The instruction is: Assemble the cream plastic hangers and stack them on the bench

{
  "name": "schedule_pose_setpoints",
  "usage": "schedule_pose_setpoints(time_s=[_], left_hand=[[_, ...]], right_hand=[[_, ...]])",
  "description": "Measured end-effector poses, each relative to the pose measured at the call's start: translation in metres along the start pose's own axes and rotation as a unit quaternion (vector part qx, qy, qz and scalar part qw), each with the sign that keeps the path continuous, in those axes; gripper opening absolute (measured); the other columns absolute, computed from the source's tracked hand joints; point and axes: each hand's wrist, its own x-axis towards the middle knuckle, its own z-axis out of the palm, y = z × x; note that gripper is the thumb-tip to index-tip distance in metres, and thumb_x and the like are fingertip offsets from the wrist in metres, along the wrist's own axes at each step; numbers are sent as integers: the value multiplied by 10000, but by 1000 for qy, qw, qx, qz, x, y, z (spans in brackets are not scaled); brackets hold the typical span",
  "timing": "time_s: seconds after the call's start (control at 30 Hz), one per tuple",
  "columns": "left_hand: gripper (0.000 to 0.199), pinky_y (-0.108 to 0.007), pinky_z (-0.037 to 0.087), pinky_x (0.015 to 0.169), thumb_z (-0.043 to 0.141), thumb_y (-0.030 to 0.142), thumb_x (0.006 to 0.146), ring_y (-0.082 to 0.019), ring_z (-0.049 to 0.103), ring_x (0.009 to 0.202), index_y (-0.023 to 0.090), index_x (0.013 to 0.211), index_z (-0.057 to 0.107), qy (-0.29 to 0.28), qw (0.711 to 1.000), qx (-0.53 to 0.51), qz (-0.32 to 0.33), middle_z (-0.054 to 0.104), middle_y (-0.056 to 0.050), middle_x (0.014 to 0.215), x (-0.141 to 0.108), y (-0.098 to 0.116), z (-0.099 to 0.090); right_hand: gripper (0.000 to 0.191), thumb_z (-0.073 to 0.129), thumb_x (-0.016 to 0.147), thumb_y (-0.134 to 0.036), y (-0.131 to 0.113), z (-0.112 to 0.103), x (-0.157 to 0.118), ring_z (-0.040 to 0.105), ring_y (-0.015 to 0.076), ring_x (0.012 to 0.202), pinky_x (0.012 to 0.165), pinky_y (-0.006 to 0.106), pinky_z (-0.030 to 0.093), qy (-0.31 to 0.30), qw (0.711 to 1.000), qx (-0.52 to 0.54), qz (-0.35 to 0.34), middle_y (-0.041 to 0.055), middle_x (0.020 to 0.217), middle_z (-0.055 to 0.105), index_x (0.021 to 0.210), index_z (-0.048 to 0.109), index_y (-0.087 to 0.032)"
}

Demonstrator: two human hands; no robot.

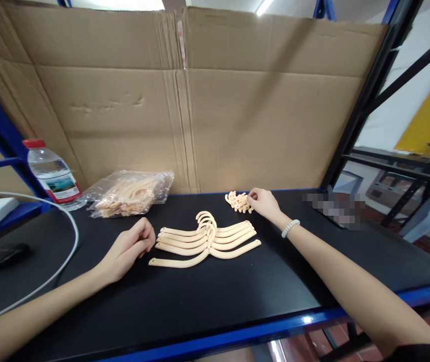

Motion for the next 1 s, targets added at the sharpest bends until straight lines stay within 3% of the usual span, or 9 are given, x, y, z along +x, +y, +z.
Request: schedule_pose_setpoints(time_s=[0.23,0.6,0.8,0.9,1.0], left_hand=[[90,-253,348,552,416,270,867,-130,431,559,229,794,384,-9,999,35,22,447,72,610,0,0,2],[71,-227,369,509,457,255,848,-112,455,500,229,829,394,-35,996,83,23,478,74,602,-3,6,5],[38,-261,408,610,477,251,860,-141,524,634,216,872,484,-29,972,198,122,555,16,734,-8,25,8],[67,-295,424,680,511,267,862,-184,542,760,205,868,534,-63,954,240,167,584,-34,828,-10,36,10],[114,-326,429,719,569,315,842,-212,541,805,202,859,561,-109,943,266,169,596,-53,877,-12,40,13]], right_hand=[[306,556,802,-434,7,13,10,609,184,615,557,264,394,-12,997,-38,60,44,612,662,599,572,-206],[248,627,720,-348,-1,21,10,620,217,696,611,284,376,-22,995,-64,80,35,585,657,515,572,-220],[234,620,706,-310,-1,16,7,575,187,597,574,279,364,0,996,-12,93,14,535,611,507,539,-217],[253,606,714,-337,-1,9,5,533,176,562,550,281,349,32,994,32,99,5,520,569,510,512,-220],[245,605,702,-369,1,0,4,507,172,563,548,286,345,74,989,83,102,-2,530,545,533,504,-222]])
